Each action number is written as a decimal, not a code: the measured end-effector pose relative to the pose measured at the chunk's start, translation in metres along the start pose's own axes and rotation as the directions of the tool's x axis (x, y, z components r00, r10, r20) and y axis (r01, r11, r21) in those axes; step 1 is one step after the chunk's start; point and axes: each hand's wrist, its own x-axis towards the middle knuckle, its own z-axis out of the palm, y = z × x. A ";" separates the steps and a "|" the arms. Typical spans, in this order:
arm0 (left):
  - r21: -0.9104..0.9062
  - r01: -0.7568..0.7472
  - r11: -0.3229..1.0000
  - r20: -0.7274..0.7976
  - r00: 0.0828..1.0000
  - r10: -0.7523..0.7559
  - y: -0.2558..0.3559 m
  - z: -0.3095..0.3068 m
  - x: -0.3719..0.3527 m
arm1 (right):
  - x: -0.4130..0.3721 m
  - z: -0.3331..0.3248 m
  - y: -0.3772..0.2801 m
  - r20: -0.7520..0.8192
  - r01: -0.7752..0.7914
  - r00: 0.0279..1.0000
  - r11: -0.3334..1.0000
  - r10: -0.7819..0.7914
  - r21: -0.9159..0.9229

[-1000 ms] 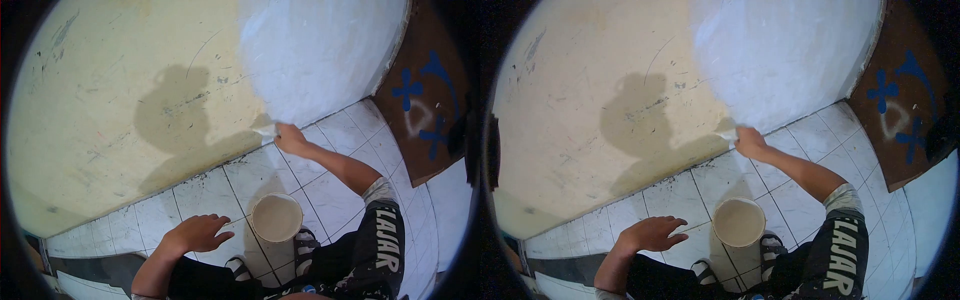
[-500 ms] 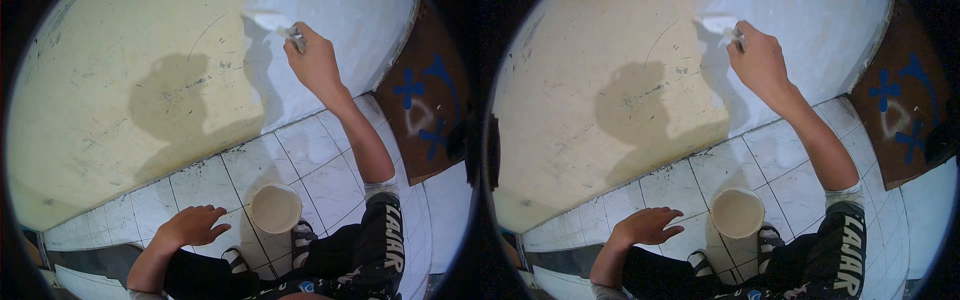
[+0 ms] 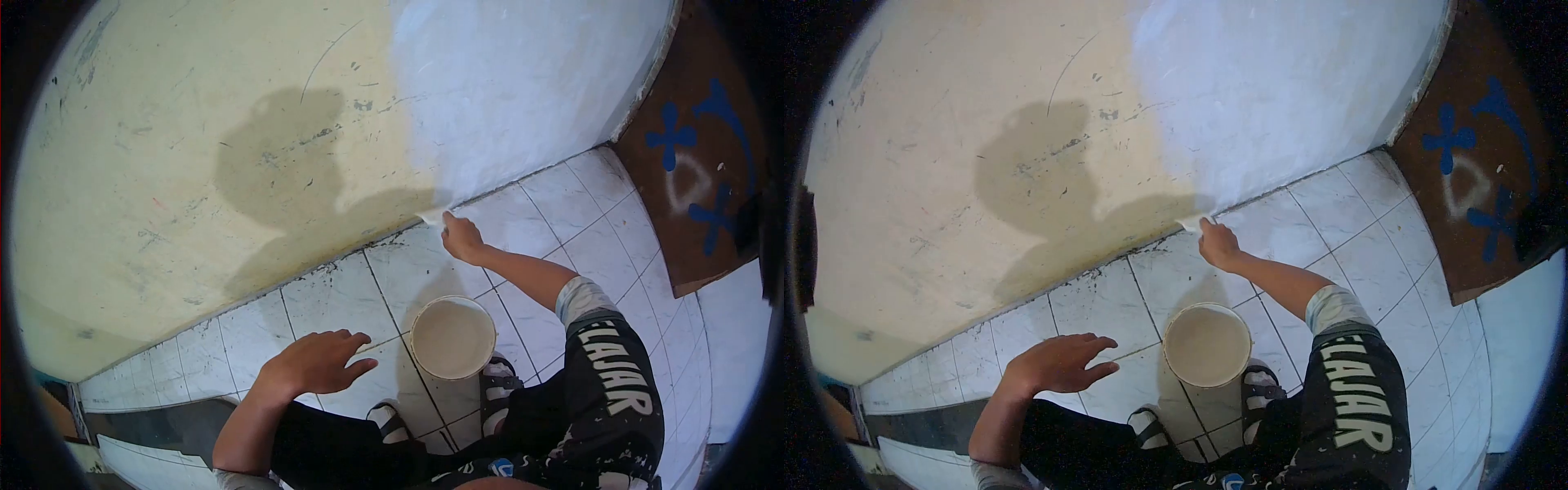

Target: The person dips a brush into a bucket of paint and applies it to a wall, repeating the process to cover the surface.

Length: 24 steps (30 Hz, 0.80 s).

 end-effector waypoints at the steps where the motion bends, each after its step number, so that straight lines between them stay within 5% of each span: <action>1: 0.009 -0.014 1.000 0.000 1.000 0.014 -0.001 0.000 0.000 | 0.001 -0.002 0.003 -0.008 -0.001 1.000 1.000 0.001 0.004; 4: -0.011 -0.063 0.998 -0.024 0.998 0.062 0.001 0.002 -0.004 | 0.009 -0.011 0.002 0.039 -0.092 0.995 0.996 0.092 0.004; 8: -0.005 -0.055 0.998 -0.009 0.998 0.055 0.000 0.002 -0.004 | 0.049 -0.086 -0.026 -0.189 0.012 0.982 1.000 -0.007 0.028; 14: 0.013 -0.073 0.997 -0.017 0.997 0.073 -0.007 0.005 -0.004 | 0.022 -0.198 -0.084 -0.279 0.044 0.960 0.994 -0.013 0.104; 16: 0.014 -0.065 0.998 -0.016 0.998 0.065 -0.007 0.003 -0.006 | 0.012 -0.220 -0.094 -0.457 0.177 0.884 0.977 -0.103 0.122; 22: 0.015 -0.039 0.999 -0.022 0.999 0.040 -0.006 0.002 0.000 | 0.005 -0.275 -0.125 -0.672 0.347 0.721 0.928 -0.171 0.136; 24: 0.023 -0.038 0.999 -0.017 0.999 0.038 -0.005 0.001 0.003 | 0.014 -0.257 -0.120 -0.821 0.512 0.506 0.858 -0.266 0.037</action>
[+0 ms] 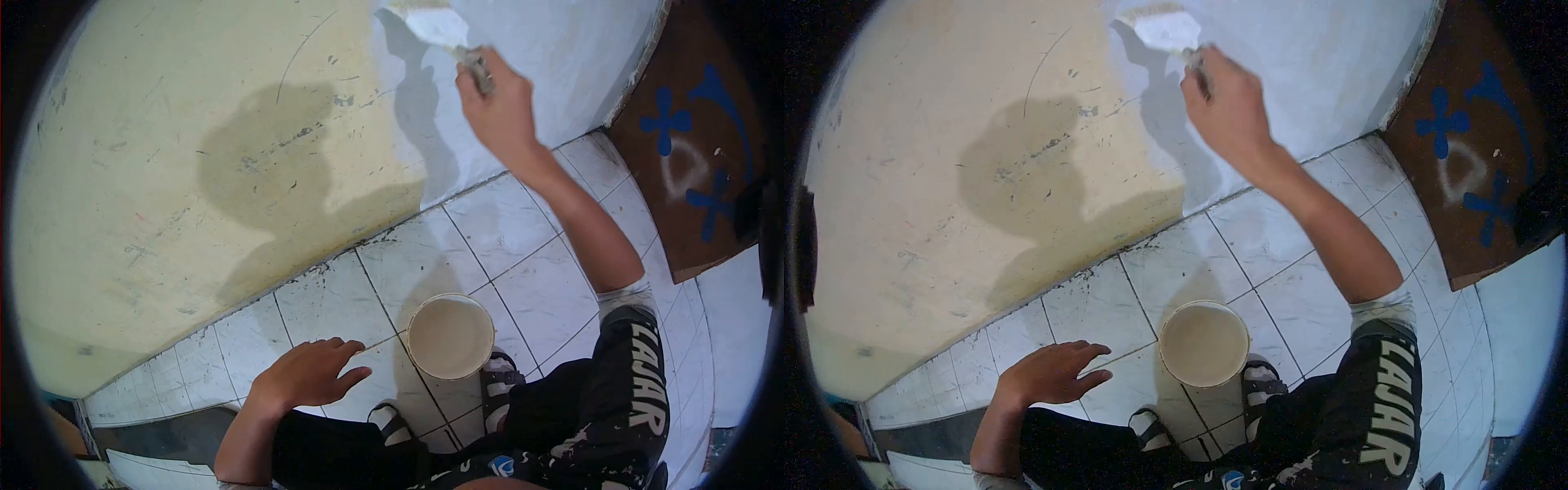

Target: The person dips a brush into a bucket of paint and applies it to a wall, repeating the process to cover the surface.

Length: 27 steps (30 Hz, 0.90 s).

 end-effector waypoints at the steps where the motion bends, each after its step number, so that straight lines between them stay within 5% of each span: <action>1: -0.010 0.009 1.000 0.002 1.000 -0.009 0.001 -0.001 0.001 | -0.014 0.012 0.015 -0.003 -0.002 1.000 1.000 0.002 0.000; 8: -0.039 0.070 0.997 0.038 0.997 -0.069 0.008 -0.005 0.005 | -0.175 0.084 0.117 0.111 -0.015 0.994 0.997 0.024 -0.080; 13: -0.042 0.052 0.998 0.016 0.999 -0.051 0.009 -0.003 0.005 | -0.226 0.073 0.134 0.375 -0.220 0.890 0.964 0.260 -0.145; 17: -0.044 0.072 0.996 -0.009 0.997 -0.072 0.014 -0.001 -0.002 | -0.226 0.062 0.132 0.541 -0.317 0.752 0.926 0.378 -0.206; 19: -0.035 0.074 0.997 -0.025 0.997 -0.075 0.019 -0.004 -0.010 | -0.215 0.062 0.123 0.609 -0.386 0.587 0.846 0.533 -0.368; 27: -0.038 0.049 0.998 -0.063 0.997 -0.051 0.019 0.006 -0.021 | -0.113 0.041 0.099 0.508 -0.420 0.701 0.865 0.501 -0.273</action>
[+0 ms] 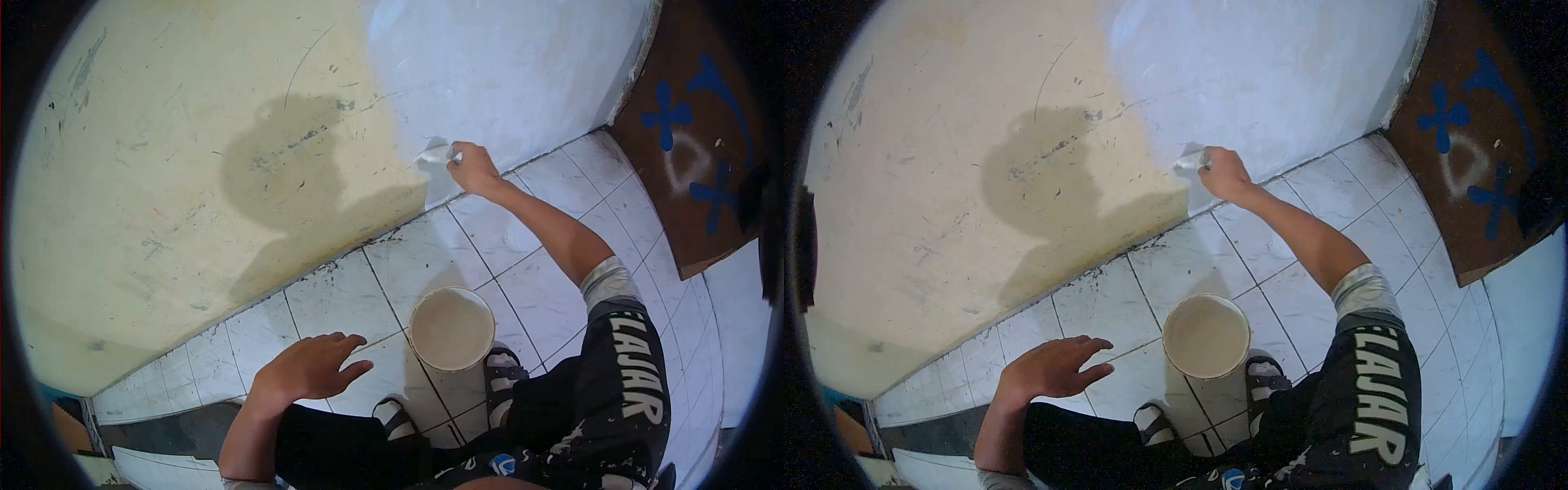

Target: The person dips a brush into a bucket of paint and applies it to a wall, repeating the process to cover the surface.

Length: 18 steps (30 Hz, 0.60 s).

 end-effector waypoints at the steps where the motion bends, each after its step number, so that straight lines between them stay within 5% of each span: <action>1: 0.008 -0.005 1.000 0.000 1.000 0.005 -0.001 0.001 0.001 | -0.002 -0.007 -0.006 -0.066 0.005 0.998 0.999 -0.001 0.053; 9: -0.008 -0.002 1.000 0.015 1.000 0.002 -0.007 -0.002 0.010 | 0.002 -0.089 -0.062 -0.230 0.084 0.972 0.983 -0.045 0.166; 11: -0.003 0.006 1.000 0.045 0.999 -0.006 -0.007 -0.004 0.014 | 0.004 -0.098 -0.078 -0.418 0.306 0.885 0.934 -0.206 0.186; 13: -0.010 0.006 1.000 0.048 0.999 -0.005 -0.009 -0.004 0.017 | 0.006 -0.085 -0.082 -0.481 0.355 0.846 0.915 -0.228 0.190; 15: -0.015 0.005 1.000 0.052 0.999 -0.004 -0.010 -0.004 0.021 | 0.011 -0.050 -0.060 -0.524 0.441 0.763 0.897 -0.378 -0.005; 18: -0.005 0.002 1.000 0.055 0.998 -0.001 -0.010 -0.005 0.024 | -0.005 0.019 -0.011 -0.418 0.376 0.817 0.916 -0.398 -0.138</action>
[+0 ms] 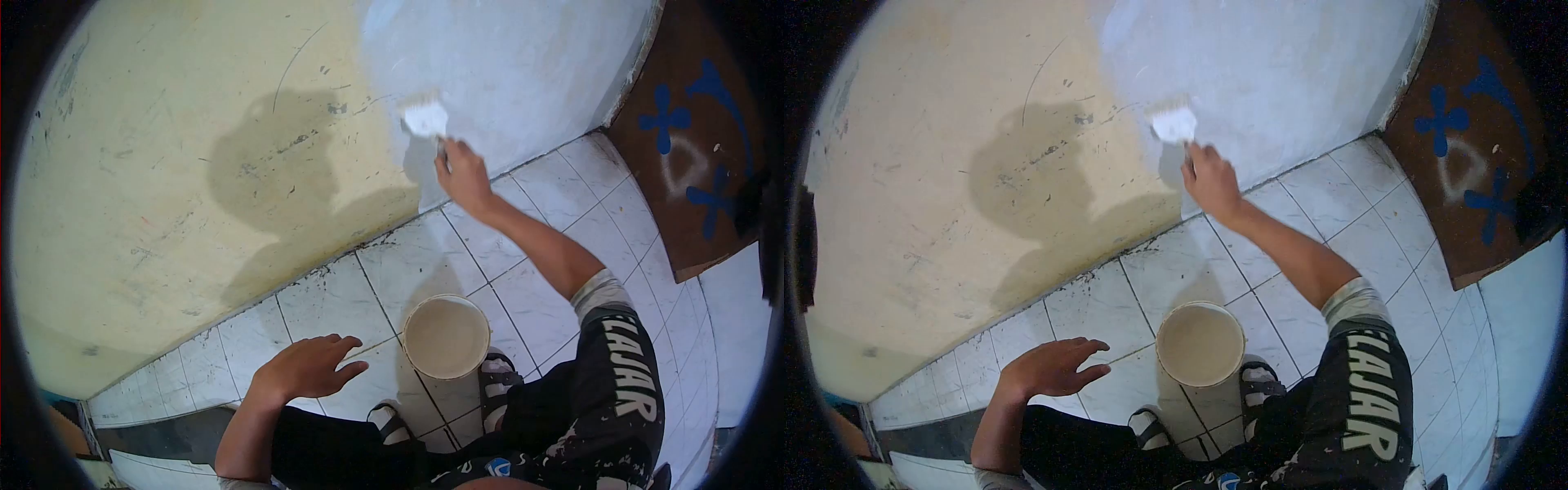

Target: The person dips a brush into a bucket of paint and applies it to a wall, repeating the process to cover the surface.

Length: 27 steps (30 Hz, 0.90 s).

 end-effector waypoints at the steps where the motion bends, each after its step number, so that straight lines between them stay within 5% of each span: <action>1: 0.001 -0.001 1.000 0.008 1.000 0.001 0.002 -0.001 0.000 | -0.019 0.010 0.006 0.054 -0.032 0.998 0.999 0.034 -0.033; 4: 0.008 0.001 1.000 0.019 1.000 -0.001 0.001 -0.001 0.003 | -0.051 0.015 0.017 0.234 -0.113 0.964 0.992 0.123 -0.056; 6: 0.000 0.003 1.000 0.024 1.000 -0.003 -0.001 0.001 0.003 | -0.057 0.006 0.027 0.478 -0.164 0.858 0.982 0.187 -0.090; 10: 0.008 -0.033 0.999 -0.010 0.999 0.033 0.005 -0.001 -0.001 | -0.028 -0.039 0.029 0.370 -0.340 0.866 0.939 0.338 -0.061; 12: 0.014 -0.022 1.000 0.011 1.000 0.022 0.010 -0.002 -0.004 | 0.000 -0.067 0.038 0.276 -0.271 0.920 0.960 0.278 -0.067; 14: 0.005 -0.016 1.000 0.039 0.999 0.016 0.007 0.001 -0.004 | 0.033 -0.093 0.041 -0.094 0.005 0.996 1.000 -0.005 0.003; 15: -0.002 -0.027 1.000 0.032 0.999 0.027 0.007 0.001 -0.002 | 0.084 -0.130 0.017 -0.155 -0.106 0.981 0.993 0.112 0.048; 19: 0.027 0.018 0.999 0.033 0.999 -0.018 0.007 -0.001 0.000 | 0.170 -0.164 0.006 -0.316 -0.010 0.949 1.000 0.009 -0.004; 23: 0.016 0.045 0.999 0.046 0.998 -0.046 0.016 -0.006 -0.003 | 0.165 -0.143 0.034 -0.248 0.021 0.969 1.000 -0.019 0.006; 27: 0.028 0.050 0.998 0.042 0.998 -0.051 0.018 -0.002 -0.006 | 0.094 -0.109 0.057 -0.029 -0.146 0.989 0.989 0.145 -0.037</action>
